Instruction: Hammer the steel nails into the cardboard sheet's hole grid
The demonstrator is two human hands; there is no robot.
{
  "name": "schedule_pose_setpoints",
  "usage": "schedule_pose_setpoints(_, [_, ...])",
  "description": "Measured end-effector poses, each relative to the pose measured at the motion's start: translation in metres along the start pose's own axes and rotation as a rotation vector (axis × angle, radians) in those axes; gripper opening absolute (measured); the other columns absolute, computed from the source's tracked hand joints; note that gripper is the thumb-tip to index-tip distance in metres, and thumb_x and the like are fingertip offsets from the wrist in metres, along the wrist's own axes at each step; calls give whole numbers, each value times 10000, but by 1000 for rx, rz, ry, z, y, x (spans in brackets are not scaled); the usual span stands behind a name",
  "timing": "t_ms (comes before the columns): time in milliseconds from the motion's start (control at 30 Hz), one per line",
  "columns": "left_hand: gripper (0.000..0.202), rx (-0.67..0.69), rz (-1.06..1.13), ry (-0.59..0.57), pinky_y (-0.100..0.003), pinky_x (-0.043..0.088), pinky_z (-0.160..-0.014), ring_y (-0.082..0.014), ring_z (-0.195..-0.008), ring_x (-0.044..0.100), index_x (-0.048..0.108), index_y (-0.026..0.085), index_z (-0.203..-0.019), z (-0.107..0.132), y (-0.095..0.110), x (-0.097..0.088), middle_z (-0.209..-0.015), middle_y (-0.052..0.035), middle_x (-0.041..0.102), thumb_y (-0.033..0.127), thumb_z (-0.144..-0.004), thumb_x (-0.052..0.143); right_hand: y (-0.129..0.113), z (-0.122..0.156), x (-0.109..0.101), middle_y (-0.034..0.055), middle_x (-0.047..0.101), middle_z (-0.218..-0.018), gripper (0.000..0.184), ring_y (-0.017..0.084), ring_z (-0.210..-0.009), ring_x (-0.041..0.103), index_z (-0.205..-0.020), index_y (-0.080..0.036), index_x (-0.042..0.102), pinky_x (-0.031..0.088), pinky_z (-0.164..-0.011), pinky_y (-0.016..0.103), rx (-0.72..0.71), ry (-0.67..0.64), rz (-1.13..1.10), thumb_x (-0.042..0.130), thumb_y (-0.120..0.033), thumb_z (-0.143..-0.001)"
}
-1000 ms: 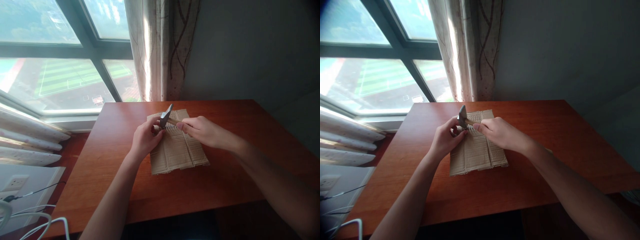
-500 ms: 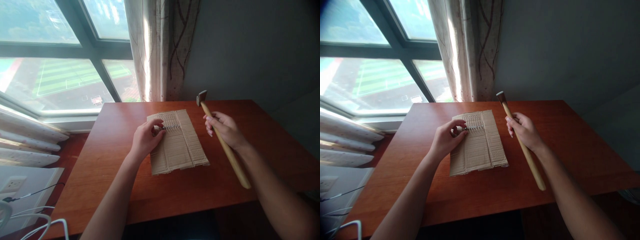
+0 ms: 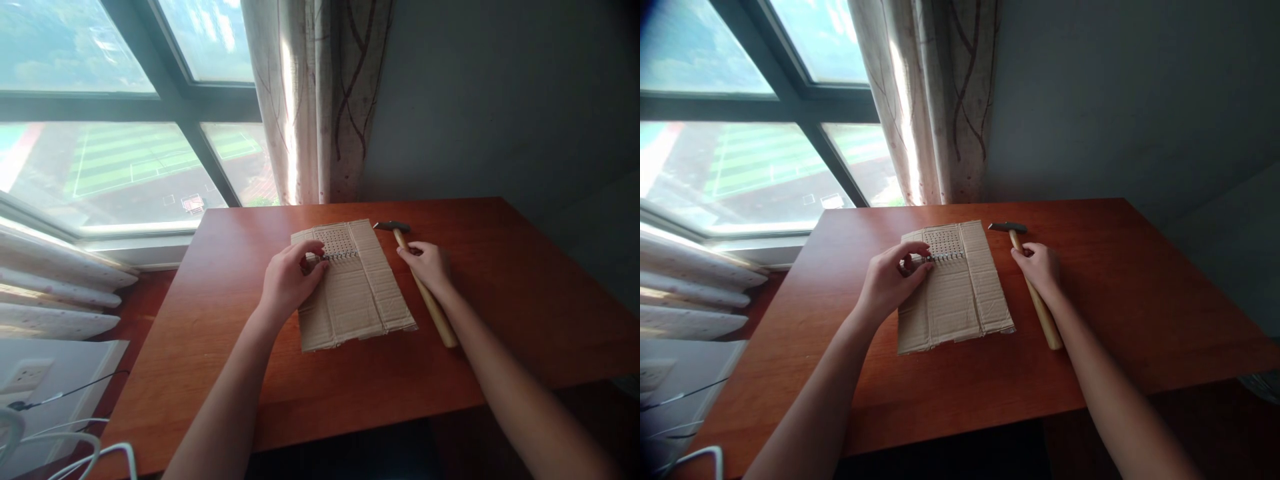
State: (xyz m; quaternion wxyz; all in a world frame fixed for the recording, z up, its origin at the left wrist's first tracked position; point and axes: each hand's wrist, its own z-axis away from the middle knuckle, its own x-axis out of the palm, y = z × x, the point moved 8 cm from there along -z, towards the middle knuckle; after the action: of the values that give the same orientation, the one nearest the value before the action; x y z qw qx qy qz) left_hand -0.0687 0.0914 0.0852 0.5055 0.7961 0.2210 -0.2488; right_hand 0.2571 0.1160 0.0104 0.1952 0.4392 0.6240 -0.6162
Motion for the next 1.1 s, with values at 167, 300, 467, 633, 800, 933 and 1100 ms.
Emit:
schedule_pose_setpoints(167, [215, 5, 0, 4, -250, 489, -646, -113, -653, 561, 682, 230, -1014, 1, -1, 0, -952, -3, 739, 212, -800, 675, -6, -2, 11, 107, 701, -803, 317, 221, -724, 591, -766, -165, 712, 371, -657, 322, -44, -9, 122, 616, -466, -792])
schedule_pose_setpoints(300, [196, 21, -2, 0, -249, 489, -655, -111, -655, 564, 679, 232, -1001, 1, 0, 0, -952, -1, 734, 207, -808, 664, -11, -3, 12, 100, 693, -820, 281, 218, -730, 577, -773, -183, 697, 349, -643, 324, -46, -3, 192, 623, -453, -802])
schedule_pose_setpoints(467, [189, 27, -3, -2, -248, 481, -657, -108, -650, 556, 674, 233, -997, 1, 0, 0, -950, 1, 724, 198, -812, 655, -14, -4, 13, 105, 699, -836, 258, 224, -751, 581, -782, -187, 673, 339, -646, 332, -38, 0, 246, 625, -436, -827])
schedule_pose_setpoints(633, [174, 45, -7, 11, -245, 470, -647, -104, -638, 547, 678, 228, -972, 2, 3, 2, -942, 3, 724, 178, -809, 641, -15, -5, 16, 117, 699, -878, 250, 240, -791, 603, -815, -184, 667, 373, -666, 332, -46, -1, 290, 639, -432, -831])
schedule_pose_setpoints(800, [188, 30, 12, 177, -247, 462, -635, -120, -691, 558, 685, 208, -1017, 1, 4, -17, -1012, -35, 723, 238, -842, 622, -23, -2, 9, 161, 681, -1001, 336, 287, -904, 626, -944, -164, 672, 456, -806, 397, -100, 70, 187, 586, -477, -858])
schedule_pose_setpoints(933, [359, -241, 133, 375, -251, 456, -634, -141, -752, 598, 644, 185, -1139, 13, -25, -42, -1111, -81, 703, 370, -832, 664, -32, 14, 6, 143, 697, -1053, 439, 266, -928, 651, -1010, -180, 664, 493, -887, 415, -39, 20, -350, 578, -579, -845])
schedule_pose_setpoints(1100, [573, -624, 629, 113, -265, 478, -705, -216, -967, 661, 579, 162, -1240, 44, -54, -11, -1183, -113, 683, 552, -825, 649, -57, 61, 32, 60, 747, -1076, 364, 252, -1015, 688, -974, -266, 705, 530, -901, 388, 232, -413, -1014, 619, -597, -849])
